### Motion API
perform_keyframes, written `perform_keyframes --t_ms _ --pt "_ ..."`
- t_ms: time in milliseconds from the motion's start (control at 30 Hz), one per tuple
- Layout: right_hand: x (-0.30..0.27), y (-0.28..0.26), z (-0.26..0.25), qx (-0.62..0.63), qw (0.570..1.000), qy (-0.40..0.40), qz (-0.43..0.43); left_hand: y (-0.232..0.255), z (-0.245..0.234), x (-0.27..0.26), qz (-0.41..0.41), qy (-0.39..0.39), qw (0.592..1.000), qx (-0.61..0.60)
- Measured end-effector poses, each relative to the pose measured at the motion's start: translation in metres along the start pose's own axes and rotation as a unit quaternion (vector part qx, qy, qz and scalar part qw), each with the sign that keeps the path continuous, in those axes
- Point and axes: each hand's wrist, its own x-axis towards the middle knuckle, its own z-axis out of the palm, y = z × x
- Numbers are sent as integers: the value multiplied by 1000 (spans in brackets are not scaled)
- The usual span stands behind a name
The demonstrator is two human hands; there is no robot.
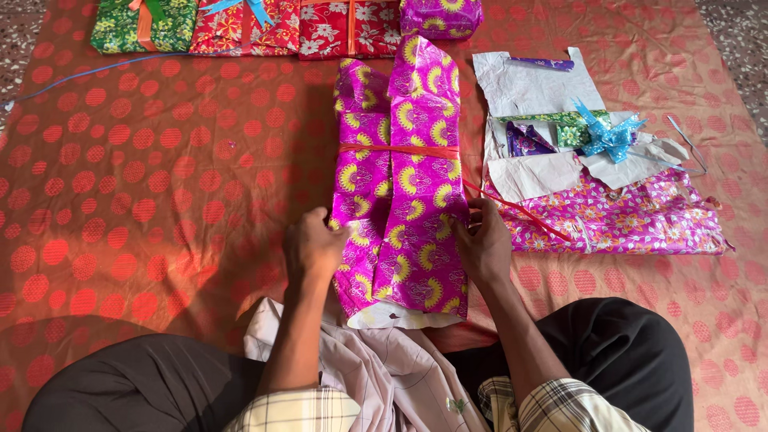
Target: The person wraps a rectangular gift with pink and yellow patterned paper, folds the edges, and ties a red ribbon around it. They adjust the ribbon and smooth the paper to complete the wrapping.
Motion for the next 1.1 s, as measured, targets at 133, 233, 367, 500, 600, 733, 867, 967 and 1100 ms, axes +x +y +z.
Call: perform_keyframes --t_ms 133,233,367,500,600,733,867,967,1100 --pt "1 3 0 23 1000 2 0 -6 0 -4 -48 -21 998 -35" --pt "0 1 0 10 1000 5 -1 -5 -1 -7 1 13 1000 4" --pt "-2 4 -1 23 1000 11 -15 0 -4 -7 -19 15 999 -21" --pt "-3 8 0 -31 999 16 -4 0 -8 -10 -26 15 1000 -8" --pt "-4 9 -2 -1 1000 6 -23 -3 -2 -11 -25 6 1000 8" --pt "-6 3 -5 46 994 10 -100 -15 13 -1 57 59 994 -75" --pt "-20 -18 -13 -141 957 121 -223 -32 14 11 -3 40 984 -172" --pt "-40 -39 -13 -117 964 0 -239 -42 7 9 -59 -52 981 -178" --pt "-79 -66 8 -109 885 -155 -426 -42 0 5 -34 -87 981 -168"
